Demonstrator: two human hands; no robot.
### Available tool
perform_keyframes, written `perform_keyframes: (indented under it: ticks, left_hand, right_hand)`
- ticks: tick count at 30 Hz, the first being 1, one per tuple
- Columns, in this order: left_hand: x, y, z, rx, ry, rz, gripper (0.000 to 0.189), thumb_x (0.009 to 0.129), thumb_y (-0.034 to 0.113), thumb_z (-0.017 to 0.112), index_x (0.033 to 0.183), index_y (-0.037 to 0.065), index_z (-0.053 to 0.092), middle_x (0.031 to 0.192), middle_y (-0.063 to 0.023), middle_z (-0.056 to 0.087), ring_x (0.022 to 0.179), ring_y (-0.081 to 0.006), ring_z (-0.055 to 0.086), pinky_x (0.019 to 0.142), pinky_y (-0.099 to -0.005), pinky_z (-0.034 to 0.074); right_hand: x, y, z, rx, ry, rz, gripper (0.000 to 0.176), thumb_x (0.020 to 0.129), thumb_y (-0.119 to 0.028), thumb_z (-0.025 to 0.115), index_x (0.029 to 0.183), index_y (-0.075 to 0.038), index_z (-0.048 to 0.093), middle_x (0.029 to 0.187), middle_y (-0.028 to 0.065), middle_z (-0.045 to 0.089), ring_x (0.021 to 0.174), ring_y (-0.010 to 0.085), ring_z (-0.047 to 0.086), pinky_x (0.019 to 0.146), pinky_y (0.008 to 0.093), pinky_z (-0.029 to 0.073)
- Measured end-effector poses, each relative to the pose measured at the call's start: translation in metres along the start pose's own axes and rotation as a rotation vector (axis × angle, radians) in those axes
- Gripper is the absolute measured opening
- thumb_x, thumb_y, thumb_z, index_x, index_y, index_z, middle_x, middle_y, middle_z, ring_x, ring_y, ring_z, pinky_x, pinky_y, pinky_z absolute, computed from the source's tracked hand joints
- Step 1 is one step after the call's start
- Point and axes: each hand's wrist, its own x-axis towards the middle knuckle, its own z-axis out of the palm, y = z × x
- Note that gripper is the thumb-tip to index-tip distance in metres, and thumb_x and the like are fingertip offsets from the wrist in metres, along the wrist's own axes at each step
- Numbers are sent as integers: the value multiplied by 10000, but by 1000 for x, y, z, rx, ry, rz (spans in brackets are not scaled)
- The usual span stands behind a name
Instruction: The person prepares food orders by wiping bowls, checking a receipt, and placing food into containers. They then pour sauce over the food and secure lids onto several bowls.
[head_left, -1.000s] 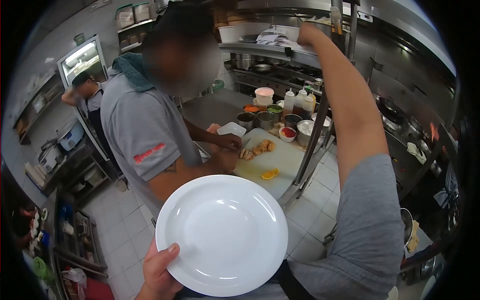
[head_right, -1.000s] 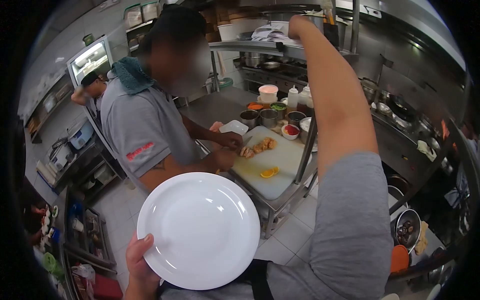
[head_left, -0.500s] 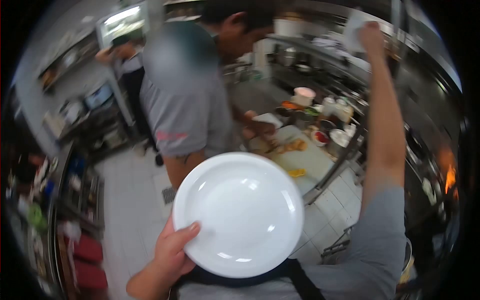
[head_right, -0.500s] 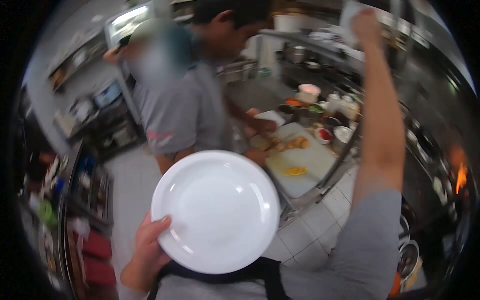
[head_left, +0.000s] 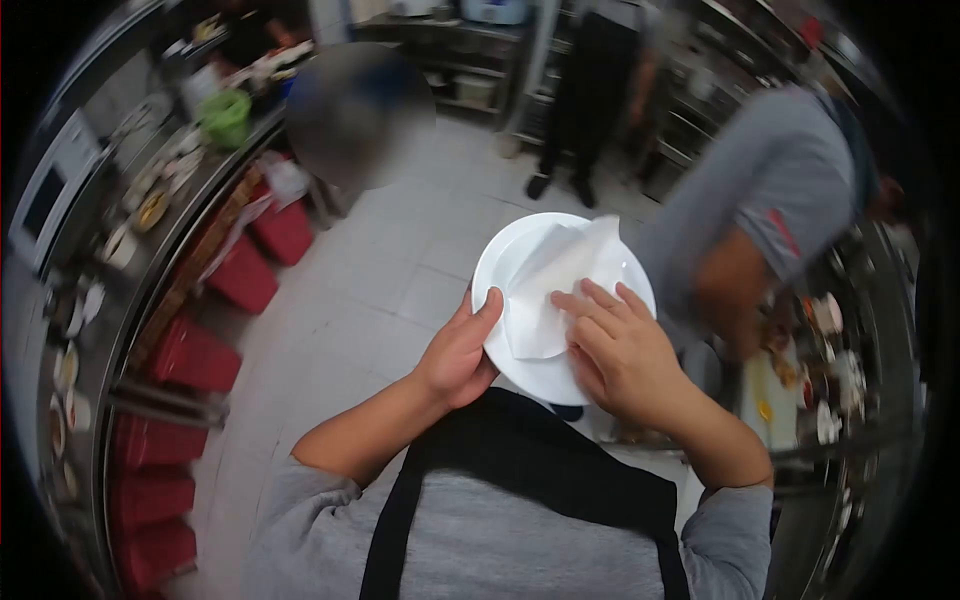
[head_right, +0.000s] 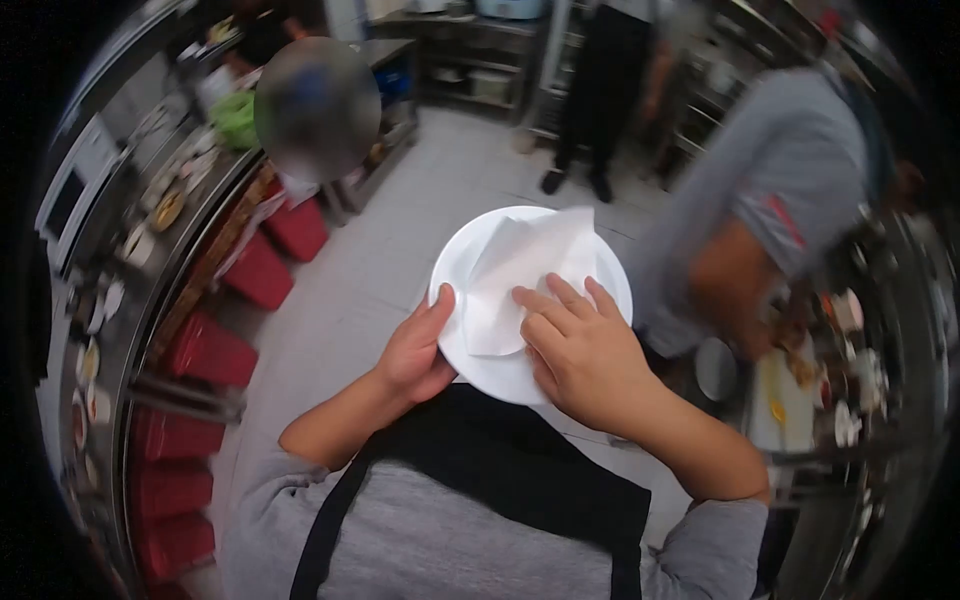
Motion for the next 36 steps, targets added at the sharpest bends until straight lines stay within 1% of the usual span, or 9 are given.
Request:
perform_keyframes:
  ticks: [5,9,17,21,25,28,30,32,36]
  left_hand:
    - [-59,83,-125,40,254,165,547,936,260,455,1384,195,148,1289,-58,387,1161,-186,439,911,-381,448]
    - [-99,142,-183,61,450,331,634,895,216,539,1383,227,136,1290,-48,378,1152,-200,443,878,-421,464]
    - [-135,249,-309,9,769,650,736,756,-72,543,1353,209,217,1266,-97,407,1134,-276,462,874,-478,457]
    - [-152,318,-361,-56,887,723,720,742,-69,547,1344,195,251,1257,-106,426,1130,-294,469,893,-497,436]
    - [-175,388,-400,-103,1022,916,696,733,-65,551,1330,169,280,1251,-114,444,1121,-298,481,881,-486,451]
    - [-202,432,-434,-86,1171,1009,691,733,-62,545,1326,167,274,1238,-129,454,1094,-300,506,832,-461,489]
    - [-216,463,-438,-103,1315,1032,671,737,-61,540,1317,142,272,1230,-145,455,1079,-311,518,803,-460,508]
    - [-235,490,-455,-112,1359,1080,666,733,-64,548,1315,115,278,1238,-147,449,1093,-327,506,836,-489,489]
    - [-278,531,-516,-42,1334,1107,664,770,-49,523,1326,167,231,1262,-151,411,1088,-318,508,804,-473,514]
  right_hand:
    - [143,-47,89,278,-246,-99,226,756,-163,621,947,-73,539,1128,118,539,1054,325,507,835,449,413]
    - [251,-84,156,238,-68,-294,341,728,-204,648,1045,-119,553,1165,96,511,1053,296,495,801,419,421]
    - [434,-141,264,439,-208,-599,348,705,-228,677,1030,-131,595,1210,132,490,1090,301,479,852,444,406]
    - [543,-158,314,755,-197,-777,396,699,-276,708,1053,-126,610,1145,143,541,1085,326,493,894,432,396]
    - [666,-189,355,803,-176,-1212,328,719,-241,706,997,-85,630,1127,125,559,1057,305,525,882,410,421]
    - [757,-238,400,1275,-440,-812,347,764,-199,670,1071,-65,579,1073,106,577,1032,258,540,853,388,448]
    - [825,-278,434,1621,-829,-207,426,837,-169,590,1212,-34,440,1059,141,545,1003,258,537,844,366,469]
    - [893,-319,471,1845,-986,324,474,892,-160,505,1289,-13,290,1071,203,491,961,318,533,845,376,488]
    - [990,-367,552,1940,-850,653,441,915,-174,462,1272,14,283,1111,252,444,963,355,523,836,394,509]
